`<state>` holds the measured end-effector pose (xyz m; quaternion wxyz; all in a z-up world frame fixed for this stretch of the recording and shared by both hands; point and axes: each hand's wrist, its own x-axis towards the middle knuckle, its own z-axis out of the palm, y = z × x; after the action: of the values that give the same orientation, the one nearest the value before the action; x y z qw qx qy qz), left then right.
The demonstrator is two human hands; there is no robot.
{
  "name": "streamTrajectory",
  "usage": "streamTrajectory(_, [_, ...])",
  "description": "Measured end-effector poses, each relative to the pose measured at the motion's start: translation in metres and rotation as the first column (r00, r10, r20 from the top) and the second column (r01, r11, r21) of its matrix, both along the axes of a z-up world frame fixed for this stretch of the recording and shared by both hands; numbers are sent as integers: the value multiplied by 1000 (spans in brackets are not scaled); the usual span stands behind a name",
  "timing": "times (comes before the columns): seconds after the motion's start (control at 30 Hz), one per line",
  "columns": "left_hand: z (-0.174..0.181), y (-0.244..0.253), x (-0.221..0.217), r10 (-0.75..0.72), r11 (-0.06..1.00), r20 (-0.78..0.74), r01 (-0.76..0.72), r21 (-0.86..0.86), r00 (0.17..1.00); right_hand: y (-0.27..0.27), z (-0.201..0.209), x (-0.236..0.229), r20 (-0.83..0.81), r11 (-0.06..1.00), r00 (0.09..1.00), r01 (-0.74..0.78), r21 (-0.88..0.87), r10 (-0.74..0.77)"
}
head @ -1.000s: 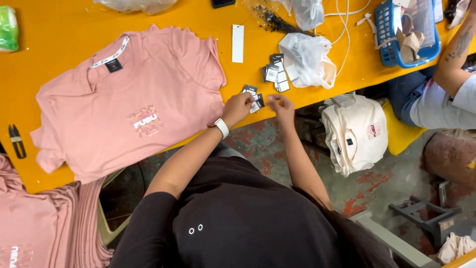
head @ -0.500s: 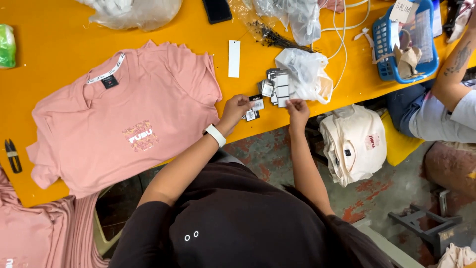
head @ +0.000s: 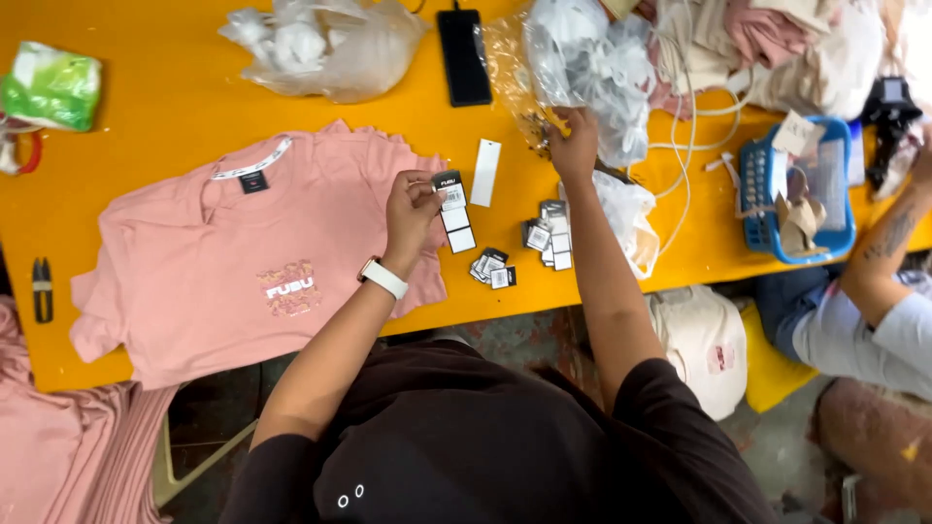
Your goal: Attaching brand tags to pink t-shirts using a tagging gun and stacking them on a work table.
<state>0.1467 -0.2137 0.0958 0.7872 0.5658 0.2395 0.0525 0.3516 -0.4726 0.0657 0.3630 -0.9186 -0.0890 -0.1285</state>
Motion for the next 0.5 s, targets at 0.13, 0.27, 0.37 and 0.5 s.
streamTrajectory(0.13, [-2,17,-9,15,997,50,-18,69,999,-1,-31,47,-48,994,998,-34,-102,29])
streamTrajectory(0.27, [15,34,-15,12,968,59,-27,248,998,-42,-30,81,241,955,966,21,296,-96])
streamTrajectory(0.37, [34,45,-20,5,953,72,-26,302,997,-55,40,73,311,878,945,-64,475,-99])
streamTrajectory(0.5, [64,57,-29,-17,936,73,-10,353,997,-48,94,60,259,811,965,-174,559,28])
